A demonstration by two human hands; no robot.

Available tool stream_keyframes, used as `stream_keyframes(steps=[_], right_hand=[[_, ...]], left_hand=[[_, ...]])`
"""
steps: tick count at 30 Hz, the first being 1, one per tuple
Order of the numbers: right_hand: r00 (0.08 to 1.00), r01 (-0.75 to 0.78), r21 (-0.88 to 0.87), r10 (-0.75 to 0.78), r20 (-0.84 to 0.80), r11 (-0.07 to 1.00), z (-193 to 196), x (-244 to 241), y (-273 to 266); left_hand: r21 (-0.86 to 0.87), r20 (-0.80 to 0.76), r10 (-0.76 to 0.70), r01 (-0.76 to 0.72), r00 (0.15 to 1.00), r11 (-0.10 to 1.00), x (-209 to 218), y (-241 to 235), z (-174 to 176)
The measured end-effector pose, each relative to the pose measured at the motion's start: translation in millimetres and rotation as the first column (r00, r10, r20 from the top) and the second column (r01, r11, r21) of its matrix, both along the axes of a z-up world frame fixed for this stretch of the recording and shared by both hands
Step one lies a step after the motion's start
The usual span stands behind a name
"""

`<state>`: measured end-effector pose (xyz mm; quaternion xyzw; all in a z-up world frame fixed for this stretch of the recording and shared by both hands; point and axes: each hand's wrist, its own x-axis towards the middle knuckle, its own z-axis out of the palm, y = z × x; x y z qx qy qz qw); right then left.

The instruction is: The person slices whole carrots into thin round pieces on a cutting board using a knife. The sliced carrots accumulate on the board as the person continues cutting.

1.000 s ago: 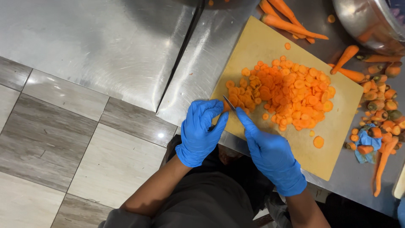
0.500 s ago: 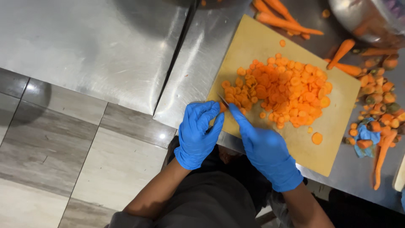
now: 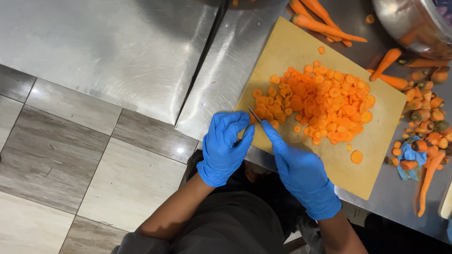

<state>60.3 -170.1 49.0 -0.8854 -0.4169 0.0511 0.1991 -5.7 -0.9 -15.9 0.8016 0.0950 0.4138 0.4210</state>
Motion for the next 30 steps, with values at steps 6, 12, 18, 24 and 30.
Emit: stream_keyframes(steps=[6, 12, 18, 24, 30], right_hand=[[0.995, 0.041, -0.197, -0.023, 0.093, 0.98, 3, -1, 10], [0.958, -0.013, -0.237, 0.08, 0.275, 0.971, -4, 3, 11], [0.999, 0.002, 0.037, 0.0, -0.046, 0.999, 0, 3, -2], [0.999, -0.052, 0.115, 0.052, 0.0, 0.992, -3, 1, -4], [1.0, -0.023, -0.019, 0.024, 0.003, 1.0, -1, 2, -2]], left_hand=[[0.024, 0.01, 0.015, -0.015, 1.0, 1.0, 2, 0, 0], [0.042, -0.004, 0.018, -0.018, 1.0, 0.999, 0, -1, -3], [0.029, 0.017, 0.047, -0.047, 0.999, 0.998, 0, -3, 1], [0.002, 0.019, 0.032, -0.032, 0.999, 0.999, 0, -3, -1], [0.036, 0.005, 0.026, -0.026, 1.0, 0.999, -1, -2, 1]])
